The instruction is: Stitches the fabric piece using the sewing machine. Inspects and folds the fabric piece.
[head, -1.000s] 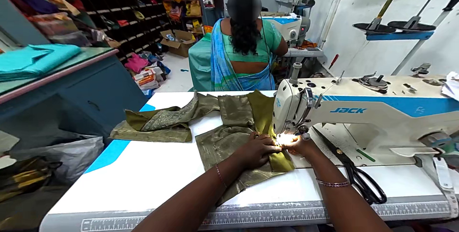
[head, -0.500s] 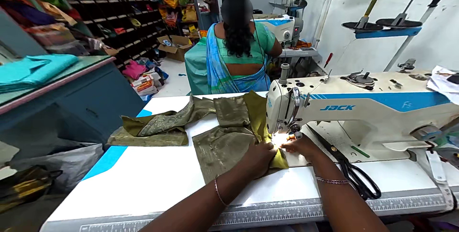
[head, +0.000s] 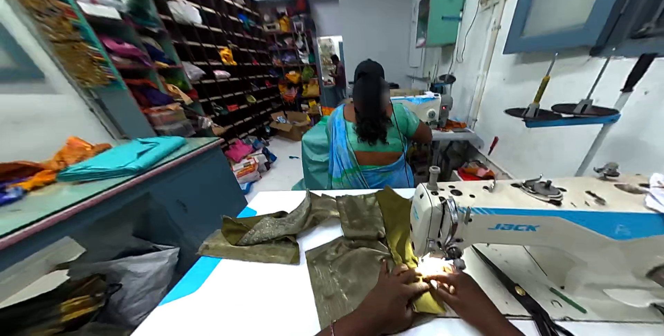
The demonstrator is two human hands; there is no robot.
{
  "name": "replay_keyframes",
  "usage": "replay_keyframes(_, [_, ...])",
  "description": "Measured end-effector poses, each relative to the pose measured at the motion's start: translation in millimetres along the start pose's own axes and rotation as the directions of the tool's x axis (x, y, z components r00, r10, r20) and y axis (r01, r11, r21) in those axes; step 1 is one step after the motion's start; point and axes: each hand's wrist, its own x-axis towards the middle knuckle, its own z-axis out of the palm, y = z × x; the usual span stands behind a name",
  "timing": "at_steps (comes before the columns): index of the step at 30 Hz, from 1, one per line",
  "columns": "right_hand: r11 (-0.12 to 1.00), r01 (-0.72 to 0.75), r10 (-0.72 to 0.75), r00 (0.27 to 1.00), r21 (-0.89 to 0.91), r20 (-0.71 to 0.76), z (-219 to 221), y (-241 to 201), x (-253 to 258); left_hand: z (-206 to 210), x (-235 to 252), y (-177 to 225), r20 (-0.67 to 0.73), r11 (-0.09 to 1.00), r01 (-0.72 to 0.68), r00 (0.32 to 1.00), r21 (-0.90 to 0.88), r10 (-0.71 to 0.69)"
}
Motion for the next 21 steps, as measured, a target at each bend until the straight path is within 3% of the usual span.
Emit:
replay_keyframes(5, [0.993, 0.082, -0.085, 0.996, -0.081, -0.033, 6, -2, -2, -8, 2, 2, 0.090, 0.993, -0.086, 0.993, 0.083, 0.079])
replay_keyframes(10, [0.995, 0.062, -0.062, 0.998, -0.083, 0.005, 4, -5, -1, -17, 3, 25, 0.173, 0.994, 0.076, 0.981, 0.081, -0.089])
replay_keyframes(13, [0.994, 0.080, -0.083, 0.996, -0.068, -0.031, 5, -3, -1, -11, -1, 21, 0.144, 0.990, 0.142, 0.979, 0.007, -0.141])
replay_keyframes(16, [0.995, 0.076, -0.078, 0.997, -0.066, -0.028, 5, -5, -2, -1, -8, 10, 0.060, 0.994, 0.104, 0.993, -0.032, -0.102])
replay_keyframes(21, [0.993, 0.070, -0.067, 0.997, -0.091, 0.027, -1, -11, -2, -5, -10, 7, 0.063, 0.996, 0.085, 0.995, -0.034, -0.083])
